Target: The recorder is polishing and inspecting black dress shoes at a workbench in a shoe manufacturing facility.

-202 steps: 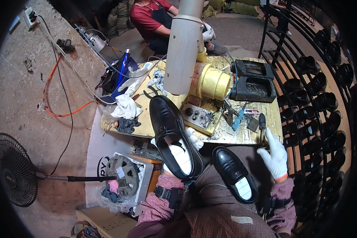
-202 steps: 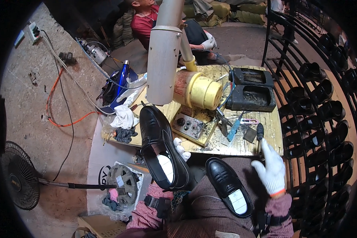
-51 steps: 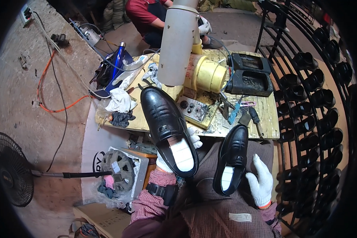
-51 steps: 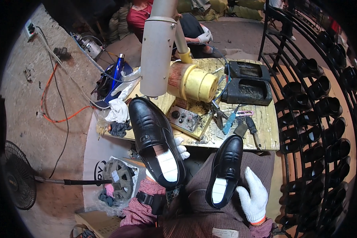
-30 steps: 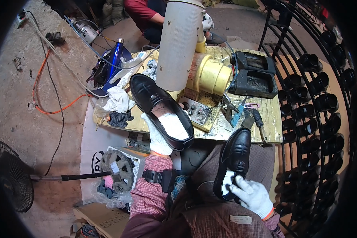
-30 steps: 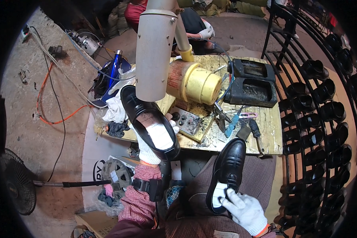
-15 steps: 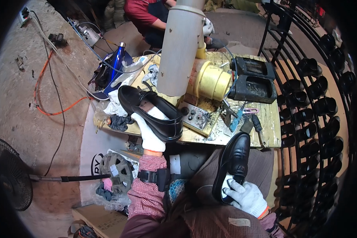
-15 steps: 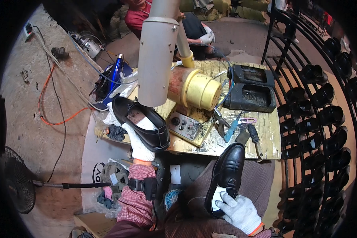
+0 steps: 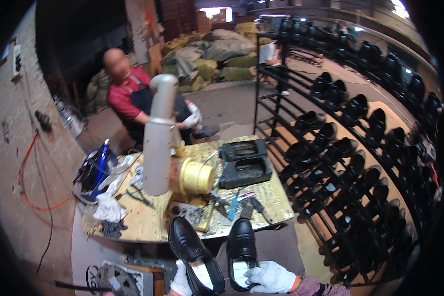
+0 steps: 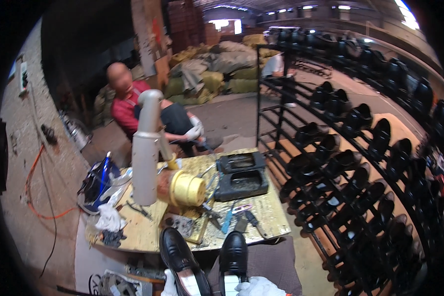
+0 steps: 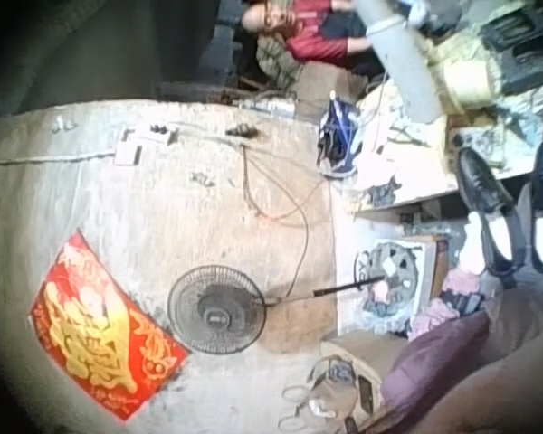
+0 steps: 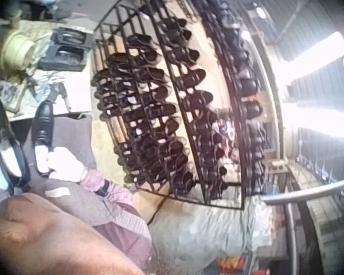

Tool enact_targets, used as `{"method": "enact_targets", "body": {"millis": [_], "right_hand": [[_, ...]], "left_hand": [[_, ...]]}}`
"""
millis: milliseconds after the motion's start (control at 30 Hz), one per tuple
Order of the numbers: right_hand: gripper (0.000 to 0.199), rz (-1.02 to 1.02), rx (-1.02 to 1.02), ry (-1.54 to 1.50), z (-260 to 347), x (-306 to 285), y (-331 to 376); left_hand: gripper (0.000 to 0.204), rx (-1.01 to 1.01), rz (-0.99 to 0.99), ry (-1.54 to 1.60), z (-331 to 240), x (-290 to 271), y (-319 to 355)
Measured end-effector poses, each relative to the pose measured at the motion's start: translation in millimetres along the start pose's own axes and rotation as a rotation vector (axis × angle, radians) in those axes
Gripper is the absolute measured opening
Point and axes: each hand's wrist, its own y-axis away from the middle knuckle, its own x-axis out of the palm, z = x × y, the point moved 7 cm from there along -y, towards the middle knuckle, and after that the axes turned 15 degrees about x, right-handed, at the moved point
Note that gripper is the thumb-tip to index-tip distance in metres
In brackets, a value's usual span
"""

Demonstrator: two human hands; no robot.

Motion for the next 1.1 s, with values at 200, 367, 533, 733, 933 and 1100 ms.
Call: {"method": "enact_targets", "body": {"millis": [200,367,533,733,933,1100], "right_hand": [[0.037,-0.141,-0.122,-0.385,21,-56,42],[0.037,-0.034,-0.090,-0.375,41,-82,42],[0.038,-0.112,-0.301,-0.284,80,-87,34],[0.056,0.177,0.192,-0.548,51,-57,14],[0.042,-0.148,-0.260,-0.072,64,-62,17],[0.047,-0.228,-0.081,0.166,60,-61,18]], "left_hand": [[0.070,0.030,0.082,-0.308,-3,-3,0],[0.072,-0.011,0.338,-0.401,15,47,1],[0.066,-0.243,0.543,-0.369,68,120,-6],[0.066,-0.405,0.688,-0.358,105,143,-5],[0.067,-0.480,0.693,-0.364,114,127,-2],[0.067,-0.515,0.717,-0.358,119,126,4]]}}
